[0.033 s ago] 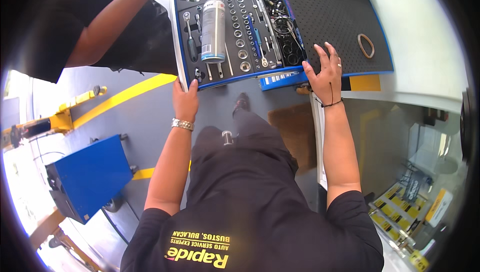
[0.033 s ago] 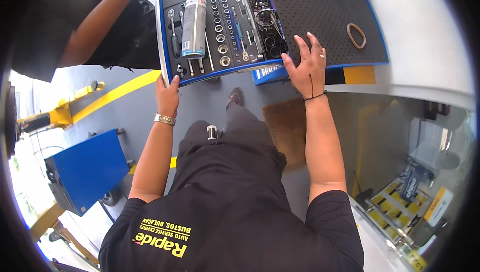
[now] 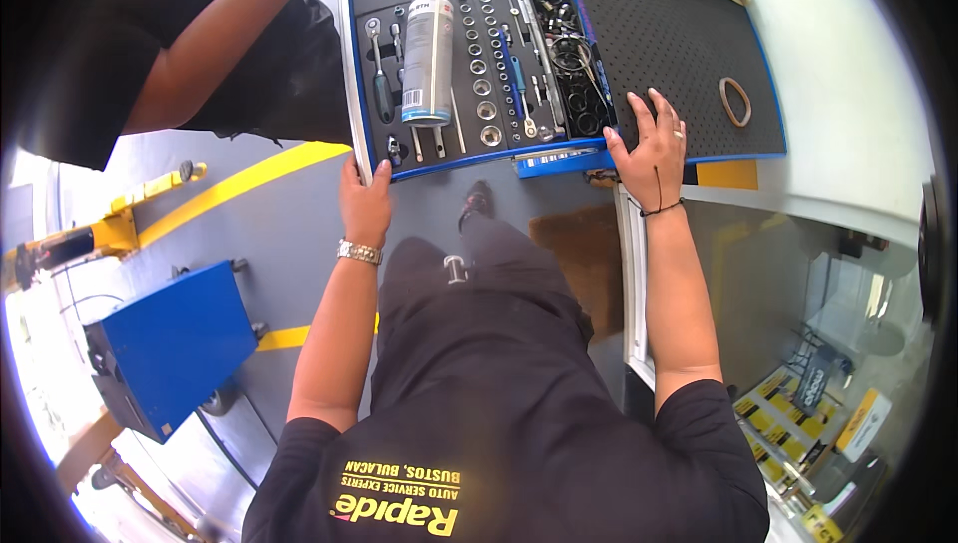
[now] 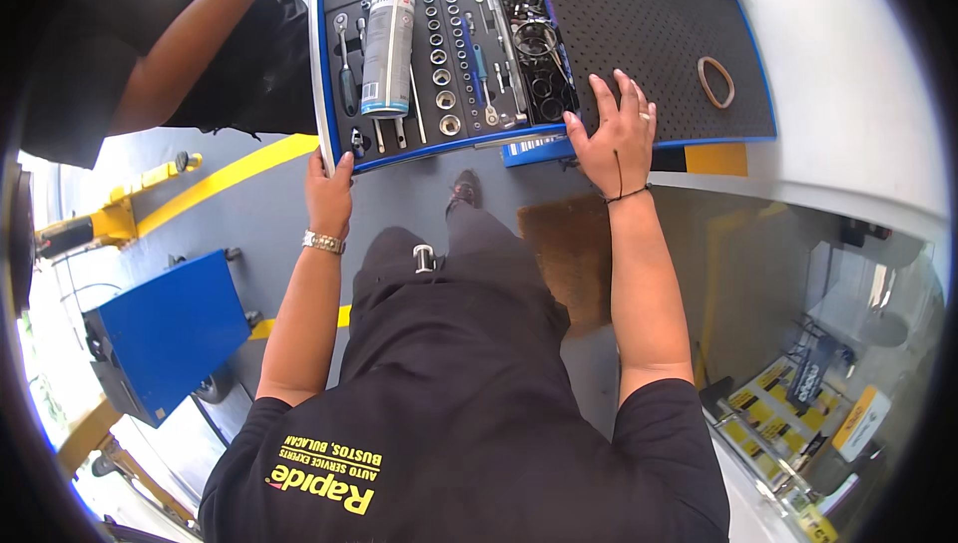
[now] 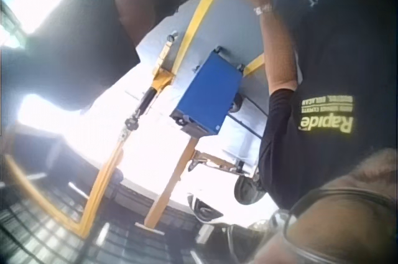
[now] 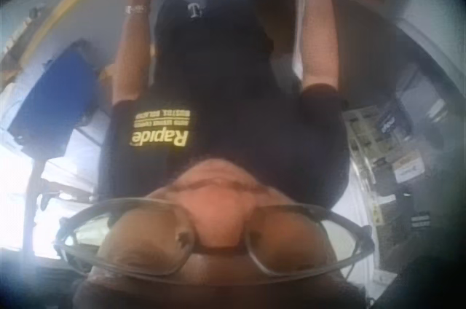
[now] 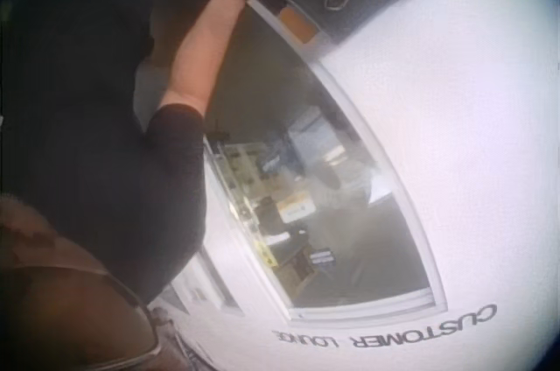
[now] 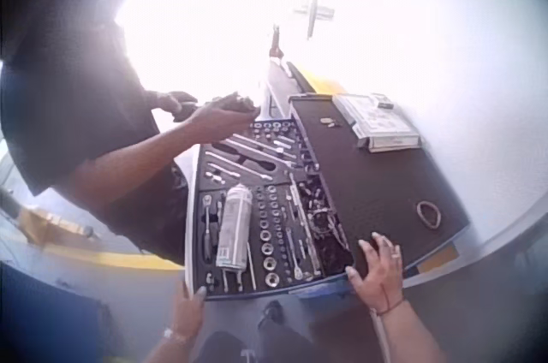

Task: The person handles small metal parts and a bolt, wiping them with a cloth, then reaches under a lifted vehicle to work on the suspension area. The person moves to a tool chest, opens drawers, and selects tools before returning to the vehicle.

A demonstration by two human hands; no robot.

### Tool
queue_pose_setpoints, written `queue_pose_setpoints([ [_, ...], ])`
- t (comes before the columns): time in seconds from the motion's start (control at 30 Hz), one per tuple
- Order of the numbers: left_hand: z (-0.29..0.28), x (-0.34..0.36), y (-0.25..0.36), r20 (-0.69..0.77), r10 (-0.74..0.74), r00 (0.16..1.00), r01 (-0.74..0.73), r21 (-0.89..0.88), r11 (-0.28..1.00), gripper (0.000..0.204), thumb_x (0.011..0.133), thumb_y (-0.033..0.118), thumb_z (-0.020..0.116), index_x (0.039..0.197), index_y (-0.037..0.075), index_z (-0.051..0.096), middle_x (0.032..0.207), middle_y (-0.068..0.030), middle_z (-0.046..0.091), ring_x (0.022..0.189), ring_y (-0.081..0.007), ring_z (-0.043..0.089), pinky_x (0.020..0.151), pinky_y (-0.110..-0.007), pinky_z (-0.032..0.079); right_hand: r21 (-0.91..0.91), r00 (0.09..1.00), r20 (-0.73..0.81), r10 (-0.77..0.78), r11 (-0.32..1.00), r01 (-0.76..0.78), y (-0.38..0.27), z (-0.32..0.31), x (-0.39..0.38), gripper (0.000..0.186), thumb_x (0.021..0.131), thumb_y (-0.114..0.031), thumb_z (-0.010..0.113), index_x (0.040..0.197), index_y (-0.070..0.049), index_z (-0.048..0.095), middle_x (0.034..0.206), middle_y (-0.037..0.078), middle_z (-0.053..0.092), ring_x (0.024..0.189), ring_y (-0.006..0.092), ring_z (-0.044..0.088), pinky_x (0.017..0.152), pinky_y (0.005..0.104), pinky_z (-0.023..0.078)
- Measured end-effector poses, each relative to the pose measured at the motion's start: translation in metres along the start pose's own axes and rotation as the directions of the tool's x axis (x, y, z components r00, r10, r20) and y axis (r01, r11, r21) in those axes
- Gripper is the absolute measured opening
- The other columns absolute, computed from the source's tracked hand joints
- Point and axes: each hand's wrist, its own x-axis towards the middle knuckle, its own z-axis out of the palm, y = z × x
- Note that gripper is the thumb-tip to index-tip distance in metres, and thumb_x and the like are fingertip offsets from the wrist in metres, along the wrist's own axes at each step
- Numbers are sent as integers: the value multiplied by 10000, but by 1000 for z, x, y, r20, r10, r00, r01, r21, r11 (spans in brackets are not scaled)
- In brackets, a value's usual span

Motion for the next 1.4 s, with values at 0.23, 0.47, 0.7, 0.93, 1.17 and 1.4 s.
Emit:
queue_pose_setpoints([
  [0.23,0,0,1,-47,28,998,-26,39,999,509,975,115,660,1444,-14,513,1174,-92,682,1004,-139,631,891,-301,514,-21,984,169,-60,998,64,17,9,13,573,868,-217,693,1410,-79,566,1494,173,477,1358,405,442,1150,532,333],
  [0.47,-1,2,4,-63,50,997,-44,99,994,522,957,137,673,1435,-9,520,1191,-159,666,1061,-232,642,925,-356,506,-28,980,189,-54,998,61,28,6,20,584,849,-197,678,1402,-46,563,1493,190,472,1360,415,435,1151,533,329],
  [0.7,-12,4,9,-21,82,996,-67,401,914,602,933,243,730,1439,-3,516,1167,-163,652,1012,-267,630,890,-376,508,-33,982,186,-12,999,18,31,8,19,582,827,-234,671,1376,-58,593,1474,191,491,1350,408,452,1149,541,321],
  [0.93,17,-2,83,307,722,620,-705,622,341,439,794,127,791,1206,49,660,1037,-116,627,949,-288,609,868,-402,489,-20,993,113,46,999,-44,32,11,18,479,829,-273,651,1275,-101,680,1411,132,572,1328,355,491,1139,520,340],
  [1.17,152,38,142,823,415,388,-921,328,210,293,857,97,678,1150,87,696,854,-83,623,827,-278,648,738,-419,513,68,998,28,64,995,-66,38,14,13,399,819,-248,653,1184,-102,719,1315,111,636,1240,330,573,1089,506,401],
  [1.4,209,68,147,859,267,437,-899,423,113,533,809,64,608,1340,112,605,768,-118,644,734,-313,674,723,-457,545,78,994,-30,107,991,-104,38,16,13,340,819,-239,617,1107,-112,744,1240,89,682,1155,293,635,1045,463,441],
])
